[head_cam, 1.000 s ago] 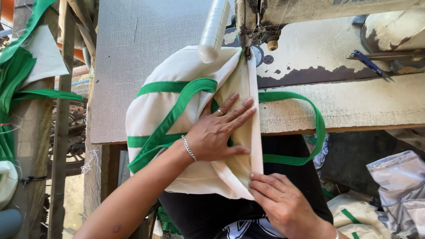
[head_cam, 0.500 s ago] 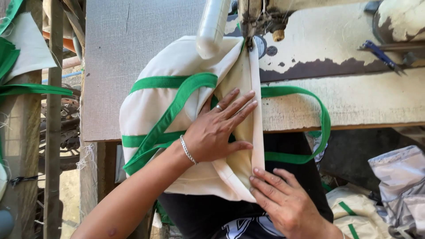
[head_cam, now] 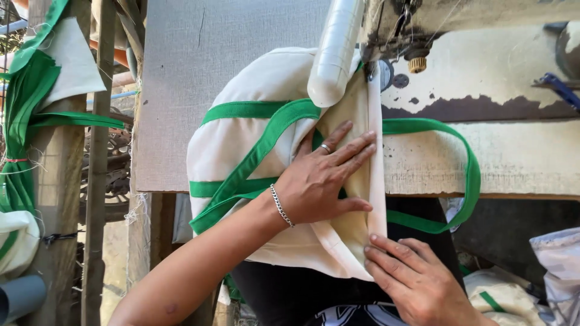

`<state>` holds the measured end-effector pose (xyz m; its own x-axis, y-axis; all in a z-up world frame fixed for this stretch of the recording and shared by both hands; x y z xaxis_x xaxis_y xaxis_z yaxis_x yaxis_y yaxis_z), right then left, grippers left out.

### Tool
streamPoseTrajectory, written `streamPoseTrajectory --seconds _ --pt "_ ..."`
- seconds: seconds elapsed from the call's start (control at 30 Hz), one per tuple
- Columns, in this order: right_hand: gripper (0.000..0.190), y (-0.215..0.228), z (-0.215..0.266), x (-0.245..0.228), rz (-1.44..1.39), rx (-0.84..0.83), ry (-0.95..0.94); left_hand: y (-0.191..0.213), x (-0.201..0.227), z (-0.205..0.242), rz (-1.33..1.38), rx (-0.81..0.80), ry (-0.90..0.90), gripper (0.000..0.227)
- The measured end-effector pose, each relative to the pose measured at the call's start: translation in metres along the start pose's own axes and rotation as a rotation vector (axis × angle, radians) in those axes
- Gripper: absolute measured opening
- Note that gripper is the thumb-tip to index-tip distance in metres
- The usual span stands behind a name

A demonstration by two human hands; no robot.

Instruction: Sewing a white tote bag with green straps using an industrial sewing machine

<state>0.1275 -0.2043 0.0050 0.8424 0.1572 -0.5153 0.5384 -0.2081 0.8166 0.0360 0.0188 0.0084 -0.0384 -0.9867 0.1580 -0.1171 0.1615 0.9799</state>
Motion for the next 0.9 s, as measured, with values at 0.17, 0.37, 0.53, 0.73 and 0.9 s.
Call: streamPoseTrajectory --seconds 0.17,0.37,0.53,0.73,0.9 --pt "0.031 -0.003 0.008 0.005 0.004 -0.015 -0.042 0.000 0.005 -0.003 -0.004 0.009 0.007 0.093" --pt "0.028 0.008 -0.027 0.012 -0.024 0.006 0.049 -0.001 -0.029 -0.016 0.050 -0.025 -0.009 0.093" --pt "0.029 0.011 -0.030 0.017 -0.020 0.005 0.012 0.003 -0.032 -0.021 -0.007 -0.031 0.011 0.092" --pt "0.027 0.010 -0.031 0.013 -0.030 0.023 -0.014 0.001 -0.031 -0.020 0.009 -0.062 0.025 0.092" --pt "0.035 0.012 -0.033 0.009 0.041 -0.019 -0.040 0.000 -0.028 -0.019 0.036 -0.091 0.039 0.091"
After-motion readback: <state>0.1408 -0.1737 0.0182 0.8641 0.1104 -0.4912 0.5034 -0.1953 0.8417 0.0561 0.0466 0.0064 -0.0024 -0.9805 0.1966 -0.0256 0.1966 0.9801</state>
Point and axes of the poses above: each hand's wrist, its own z-axis away from the middle knuckle, its own y-axis out of the back of the hand, x = y × z, the point moved 3 cm from there along -z, towards the middle knuckle, and after that the axes turned 14 degrees about -y, right-handed, at the moved point
